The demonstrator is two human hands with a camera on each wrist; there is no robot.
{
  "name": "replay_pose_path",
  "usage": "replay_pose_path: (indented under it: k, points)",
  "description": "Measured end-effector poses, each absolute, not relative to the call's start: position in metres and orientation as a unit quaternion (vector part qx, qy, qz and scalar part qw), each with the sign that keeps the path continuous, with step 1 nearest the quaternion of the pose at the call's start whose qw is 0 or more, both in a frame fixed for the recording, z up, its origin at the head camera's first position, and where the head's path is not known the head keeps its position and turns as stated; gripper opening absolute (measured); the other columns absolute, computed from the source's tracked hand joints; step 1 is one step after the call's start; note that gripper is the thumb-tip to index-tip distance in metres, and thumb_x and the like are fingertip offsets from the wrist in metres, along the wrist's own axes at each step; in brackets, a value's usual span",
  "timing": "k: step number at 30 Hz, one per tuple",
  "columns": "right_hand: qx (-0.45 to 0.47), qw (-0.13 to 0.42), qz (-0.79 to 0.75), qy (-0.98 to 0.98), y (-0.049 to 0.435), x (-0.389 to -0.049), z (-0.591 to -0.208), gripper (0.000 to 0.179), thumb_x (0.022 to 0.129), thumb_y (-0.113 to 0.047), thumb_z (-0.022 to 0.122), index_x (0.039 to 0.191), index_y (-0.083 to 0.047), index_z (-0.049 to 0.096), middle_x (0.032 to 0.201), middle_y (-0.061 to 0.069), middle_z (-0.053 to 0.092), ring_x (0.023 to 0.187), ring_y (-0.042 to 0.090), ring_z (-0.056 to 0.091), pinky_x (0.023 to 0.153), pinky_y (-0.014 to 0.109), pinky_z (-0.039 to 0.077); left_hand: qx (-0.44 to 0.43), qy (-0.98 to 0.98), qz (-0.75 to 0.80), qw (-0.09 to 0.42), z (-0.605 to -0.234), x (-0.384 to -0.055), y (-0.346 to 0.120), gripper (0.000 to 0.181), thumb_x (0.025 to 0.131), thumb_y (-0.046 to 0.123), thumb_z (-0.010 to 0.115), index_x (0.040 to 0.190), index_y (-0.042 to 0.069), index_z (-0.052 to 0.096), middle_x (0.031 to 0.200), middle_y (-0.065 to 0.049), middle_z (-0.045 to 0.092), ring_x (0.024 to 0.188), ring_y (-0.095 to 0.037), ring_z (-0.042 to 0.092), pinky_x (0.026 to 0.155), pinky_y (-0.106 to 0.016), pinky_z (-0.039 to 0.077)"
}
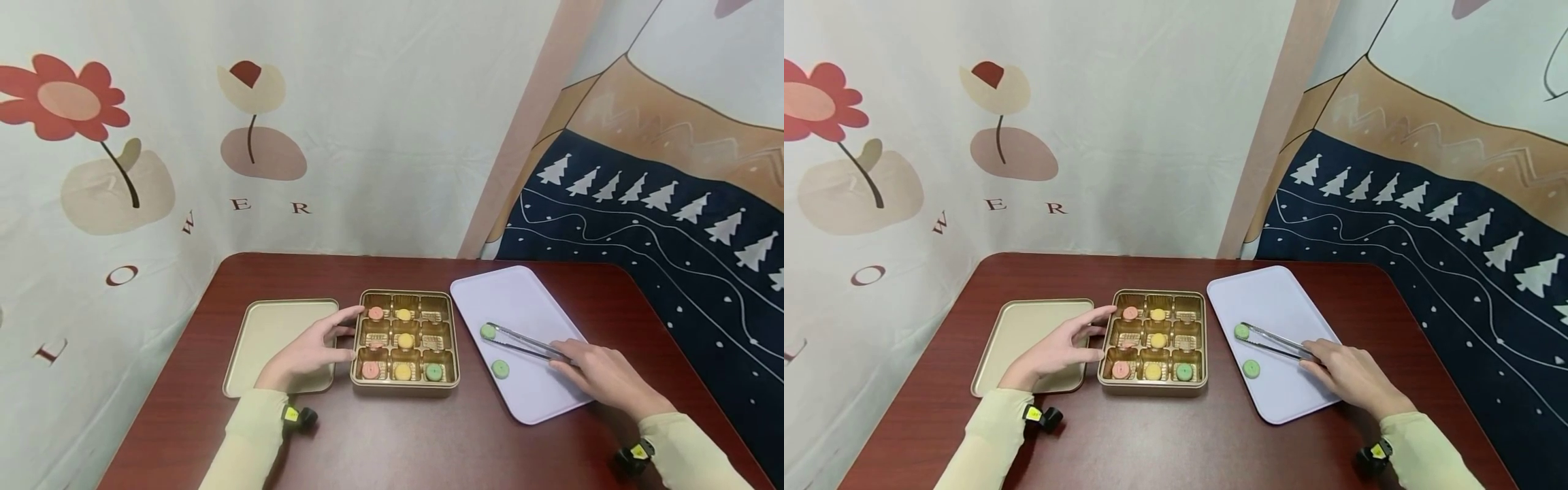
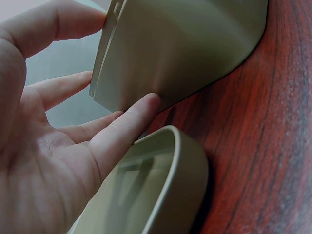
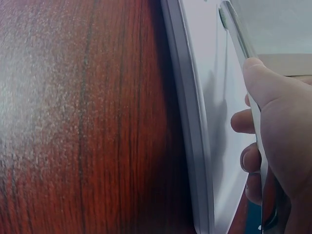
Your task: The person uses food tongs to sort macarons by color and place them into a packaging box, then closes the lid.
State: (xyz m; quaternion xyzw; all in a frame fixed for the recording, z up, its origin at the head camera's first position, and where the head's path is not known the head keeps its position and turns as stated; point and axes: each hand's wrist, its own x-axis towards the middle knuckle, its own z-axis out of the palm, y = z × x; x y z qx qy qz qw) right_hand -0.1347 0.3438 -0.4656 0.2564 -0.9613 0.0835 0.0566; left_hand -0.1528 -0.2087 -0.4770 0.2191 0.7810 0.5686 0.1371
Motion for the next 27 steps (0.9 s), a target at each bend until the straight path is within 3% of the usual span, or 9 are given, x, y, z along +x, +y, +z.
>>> replay_pose_path:
  k: [27]
  points:
    - [0.246,0.058,0.092,-0.963,0.3388,-0.1337,-0.4681,0.038,0.095,-0.036,0.077,0.126,-0.013,0.075,0.116,0.005,0.077,0.1,0.022,0.073,0.087,0.051,0.062,0.218,0.792,0.554,0.133,-0.4766,-0.1496,-0.2086,0.088,0.088,0.007,0.078,0.163,0.001,0.032,0.163,-0.023,0.04,0.136,-0.05,0.052,0.113,-0.064,0.043]
